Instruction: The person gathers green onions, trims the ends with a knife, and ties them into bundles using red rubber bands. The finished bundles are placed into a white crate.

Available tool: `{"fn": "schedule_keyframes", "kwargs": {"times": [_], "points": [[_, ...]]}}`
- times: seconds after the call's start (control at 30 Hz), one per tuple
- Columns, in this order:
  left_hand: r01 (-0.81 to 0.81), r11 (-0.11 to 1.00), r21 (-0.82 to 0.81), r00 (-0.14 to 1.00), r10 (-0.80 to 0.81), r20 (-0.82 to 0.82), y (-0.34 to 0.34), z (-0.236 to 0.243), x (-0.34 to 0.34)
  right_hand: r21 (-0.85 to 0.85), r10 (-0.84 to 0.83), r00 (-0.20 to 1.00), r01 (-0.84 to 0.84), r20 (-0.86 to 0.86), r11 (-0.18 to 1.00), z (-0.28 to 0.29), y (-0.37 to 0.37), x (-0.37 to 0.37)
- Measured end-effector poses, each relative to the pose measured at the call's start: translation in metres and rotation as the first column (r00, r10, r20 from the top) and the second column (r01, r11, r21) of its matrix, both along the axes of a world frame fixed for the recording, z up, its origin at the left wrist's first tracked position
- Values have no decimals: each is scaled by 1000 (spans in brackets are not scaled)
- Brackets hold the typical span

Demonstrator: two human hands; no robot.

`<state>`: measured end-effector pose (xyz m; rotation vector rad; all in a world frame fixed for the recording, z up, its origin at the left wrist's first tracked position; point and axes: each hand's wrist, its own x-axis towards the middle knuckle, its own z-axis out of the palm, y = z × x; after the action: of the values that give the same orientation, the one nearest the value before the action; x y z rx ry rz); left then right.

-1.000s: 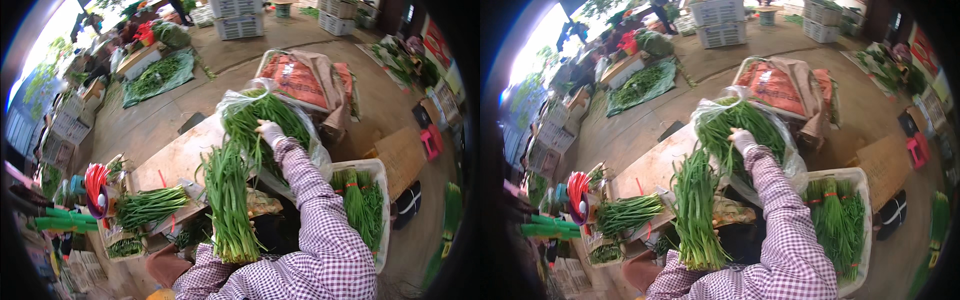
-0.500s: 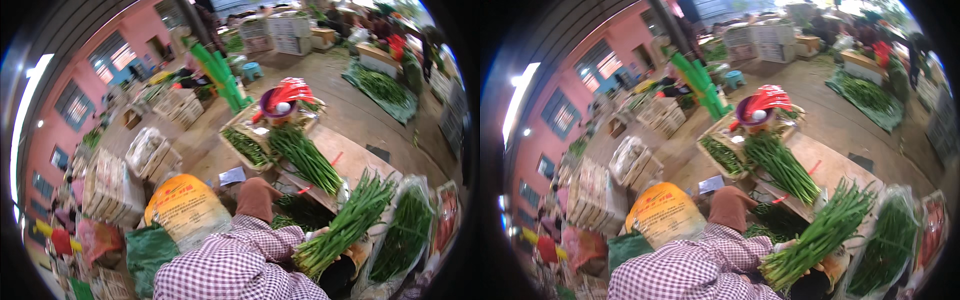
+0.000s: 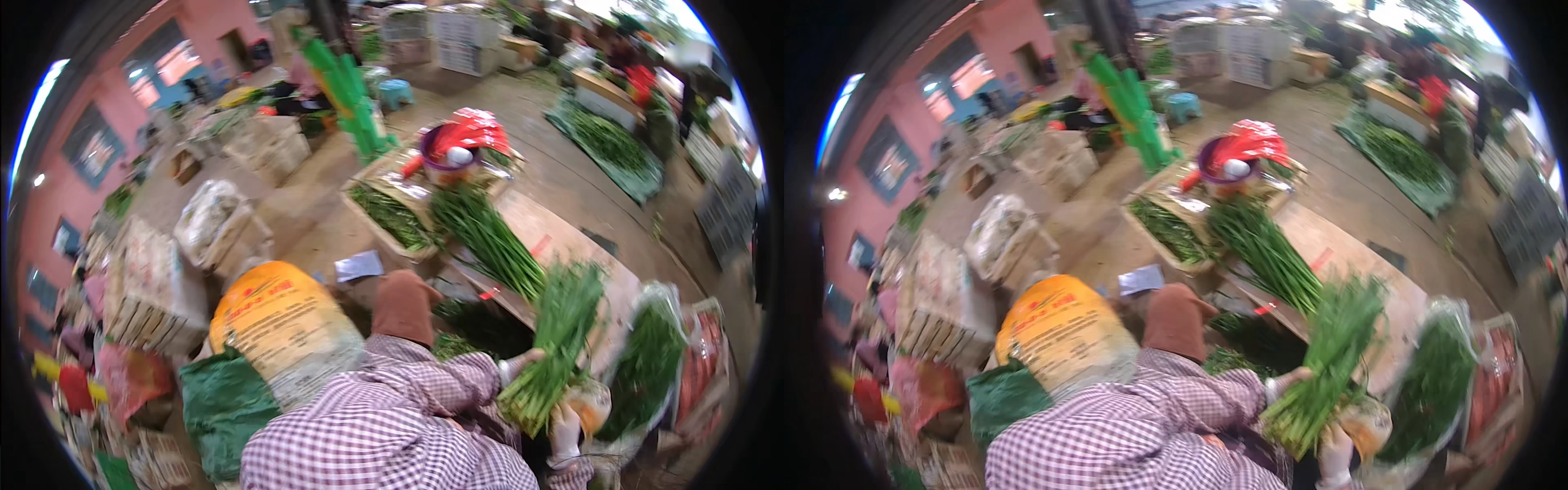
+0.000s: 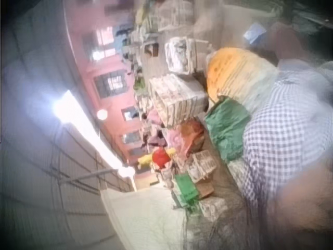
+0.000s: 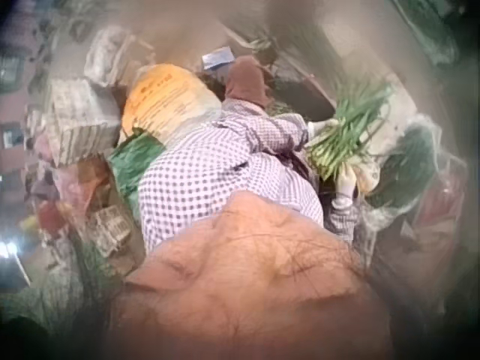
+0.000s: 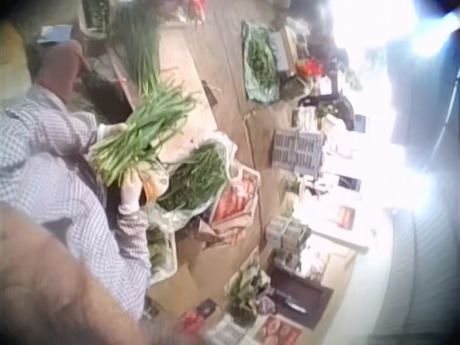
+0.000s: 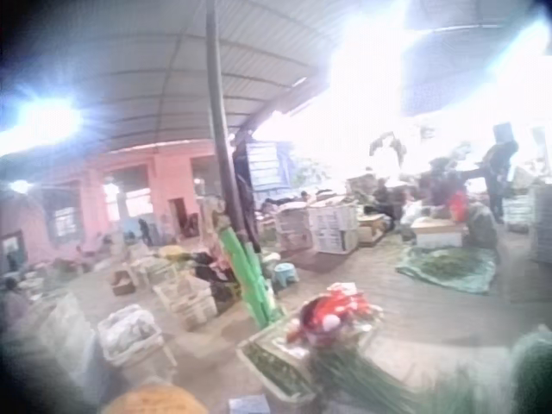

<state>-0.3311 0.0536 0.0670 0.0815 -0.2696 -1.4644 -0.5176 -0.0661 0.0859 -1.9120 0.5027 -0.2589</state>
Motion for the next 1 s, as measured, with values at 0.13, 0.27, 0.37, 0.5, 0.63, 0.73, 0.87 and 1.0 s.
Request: {"fn": "schedule_keyframes", "kwargs": {"times": [0.13,0.27,0.37,0.5,0.63,0.73,0.87,1.0], "points": [[29,999,-32,998,-31,-58,13,-39,8,-272,119,990,-134,-69,953,54,38,23],[99,953,-286,995,-92,38,10,-7,6,-369,190,953,-268,-234,890,63,33,16],[171,904,-392,983,-184,2,11,-9,9,-375,201,964,-255,-176,891,55,36,15],[122,975,-183,989,-136,-63,20,9,12,-373,55,984,-115,-167,921,63,44,10],[-23,999,-24,997,21,-75,35,19,24,-167,26,984,-55,-176,984,59,48,-1],[-57,998,-41,997,55,-56,38,16,26,88,-4,974,24,-228,996,60,53,-13],[-98,979,-178,989,76,-127,42,11,39,47,76,956,-65,-284,997,46,44,-31],[58,949,-310,978,-116,-171,48,1,76,-187,362,835,-468,-415,864,38,23,-30]]}}
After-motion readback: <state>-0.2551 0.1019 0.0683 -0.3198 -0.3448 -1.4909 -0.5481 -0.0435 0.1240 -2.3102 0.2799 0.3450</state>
